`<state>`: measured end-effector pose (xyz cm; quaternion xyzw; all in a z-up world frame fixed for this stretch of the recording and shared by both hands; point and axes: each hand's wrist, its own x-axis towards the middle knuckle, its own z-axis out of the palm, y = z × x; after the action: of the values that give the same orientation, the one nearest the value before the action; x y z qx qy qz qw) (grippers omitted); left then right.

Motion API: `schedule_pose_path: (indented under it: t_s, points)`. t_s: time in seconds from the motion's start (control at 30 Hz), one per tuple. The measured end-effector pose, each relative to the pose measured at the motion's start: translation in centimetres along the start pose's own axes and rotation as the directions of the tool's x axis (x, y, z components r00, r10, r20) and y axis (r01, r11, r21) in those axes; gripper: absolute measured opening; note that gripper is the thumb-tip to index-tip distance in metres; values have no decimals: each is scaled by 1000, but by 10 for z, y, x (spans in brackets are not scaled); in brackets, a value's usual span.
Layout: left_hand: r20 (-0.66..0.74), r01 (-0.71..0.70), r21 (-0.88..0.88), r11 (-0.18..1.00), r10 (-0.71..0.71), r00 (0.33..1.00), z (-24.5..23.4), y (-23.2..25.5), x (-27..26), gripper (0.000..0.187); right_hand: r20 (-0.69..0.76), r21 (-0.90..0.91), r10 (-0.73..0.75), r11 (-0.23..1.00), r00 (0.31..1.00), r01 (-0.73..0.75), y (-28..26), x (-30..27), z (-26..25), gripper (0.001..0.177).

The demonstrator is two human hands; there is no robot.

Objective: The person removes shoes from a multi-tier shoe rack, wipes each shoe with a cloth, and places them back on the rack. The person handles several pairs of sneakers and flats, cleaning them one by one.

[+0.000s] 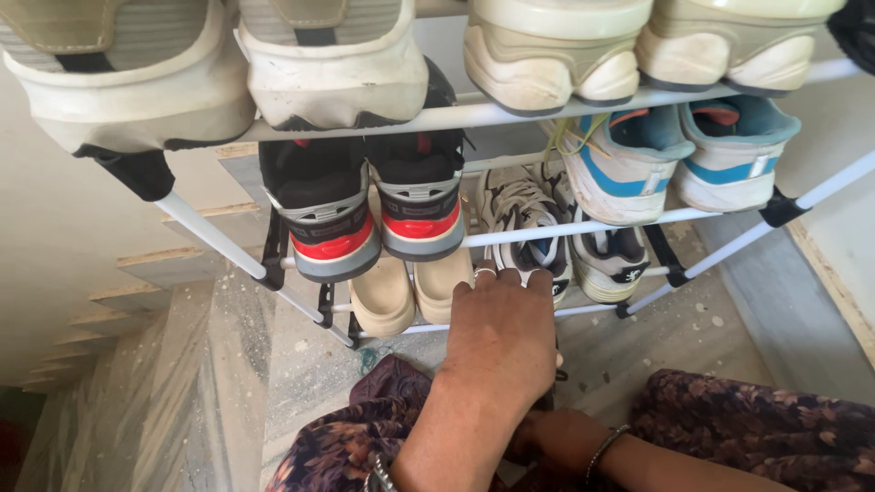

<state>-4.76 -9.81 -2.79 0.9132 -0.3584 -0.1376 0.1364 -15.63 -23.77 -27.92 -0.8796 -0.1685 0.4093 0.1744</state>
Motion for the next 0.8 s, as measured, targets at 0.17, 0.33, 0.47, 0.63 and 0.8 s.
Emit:
schedule_pose_path:
  t_s: [0.17,0.33,0.47,0.63,0.8]
  points:
    - [-46,-7,47,999,9,999,5,5,1,57,-423,262,104,965,900,12,-19,-24,-34,19]
    - [167,39,14,999,-41,985,-8,0,0,91,-546,455,203,886,813,84,-24,-72,-85,11]
    - [259,-99,-114,989,126,958,-17,-5,-7,112,-607,586,85,719,790,373,-39,-133,-128,12]
    - [211,-224,-495,839,366,906,-35,10,-32,104,-735,509,59,707,676,492,-63,-221,-173,13]
    - [-239,-373,-680,631,291,926,-43,19,-34,126,-946,244,4,666,324,705,-77,-275,-197,19]
